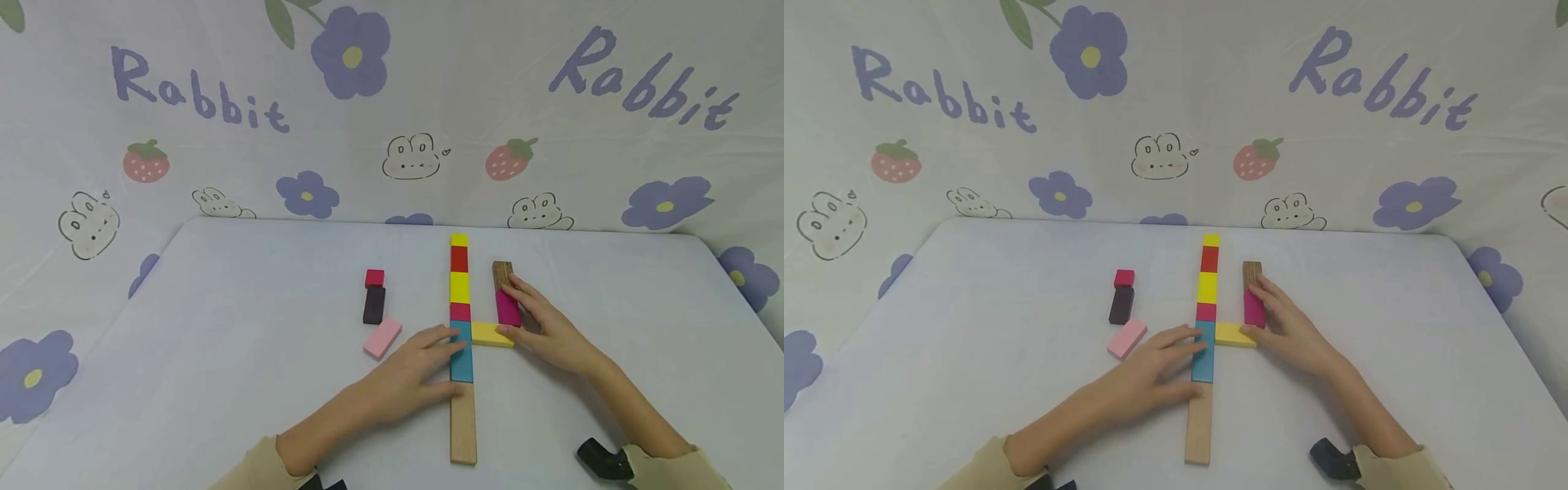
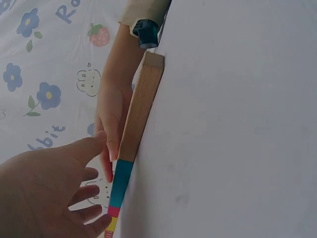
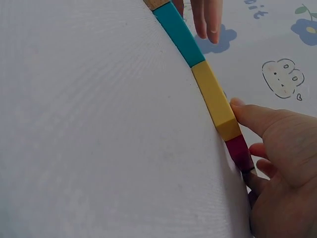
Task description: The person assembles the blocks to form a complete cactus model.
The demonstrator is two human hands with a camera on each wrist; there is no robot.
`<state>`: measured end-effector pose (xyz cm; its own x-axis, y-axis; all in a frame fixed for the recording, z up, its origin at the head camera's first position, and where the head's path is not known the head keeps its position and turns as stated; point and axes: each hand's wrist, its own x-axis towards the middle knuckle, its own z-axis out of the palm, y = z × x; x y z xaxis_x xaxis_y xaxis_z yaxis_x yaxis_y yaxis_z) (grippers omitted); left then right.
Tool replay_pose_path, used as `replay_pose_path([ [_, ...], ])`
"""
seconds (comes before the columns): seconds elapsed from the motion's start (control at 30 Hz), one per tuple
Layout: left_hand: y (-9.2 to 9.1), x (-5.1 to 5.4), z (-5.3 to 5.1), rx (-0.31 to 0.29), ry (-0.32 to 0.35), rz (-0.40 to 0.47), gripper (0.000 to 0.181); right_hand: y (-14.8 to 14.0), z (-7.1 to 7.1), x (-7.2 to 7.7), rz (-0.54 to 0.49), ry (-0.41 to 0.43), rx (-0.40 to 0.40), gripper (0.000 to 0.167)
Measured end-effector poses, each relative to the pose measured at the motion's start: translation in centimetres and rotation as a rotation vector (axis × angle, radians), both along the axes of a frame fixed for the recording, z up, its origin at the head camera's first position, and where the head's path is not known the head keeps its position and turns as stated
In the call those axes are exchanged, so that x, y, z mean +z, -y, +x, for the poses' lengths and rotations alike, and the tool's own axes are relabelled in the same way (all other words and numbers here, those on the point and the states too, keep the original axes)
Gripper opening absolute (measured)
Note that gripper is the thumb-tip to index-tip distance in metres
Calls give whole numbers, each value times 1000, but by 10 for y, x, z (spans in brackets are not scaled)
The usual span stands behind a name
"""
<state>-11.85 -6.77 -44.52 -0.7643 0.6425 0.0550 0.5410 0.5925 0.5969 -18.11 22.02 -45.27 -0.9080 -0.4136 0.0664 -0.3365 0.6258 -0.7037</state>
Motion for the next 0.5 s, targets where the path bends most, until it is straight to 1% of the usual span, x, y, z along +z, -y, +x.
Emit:
replay_pose_path([
  [0.1,3,5,-1,40,-33,-23,63,0,1,0,-2,-2,-2,76],
  [0.2,7,11,-4,102,-80,-33,58,1,3,-1,3,5,-5,76],
  [0.33,14,20,-6,231,-126,-19,49,1,4,0,6,6,-6,76],
  [0.43,20,25,-9,328,-133,16,44,1,4,0,9,-2,-4,75],
  [0.5,24,27,-11,375,-136,42,42,1,4,0,8,-6,-3,75],
])
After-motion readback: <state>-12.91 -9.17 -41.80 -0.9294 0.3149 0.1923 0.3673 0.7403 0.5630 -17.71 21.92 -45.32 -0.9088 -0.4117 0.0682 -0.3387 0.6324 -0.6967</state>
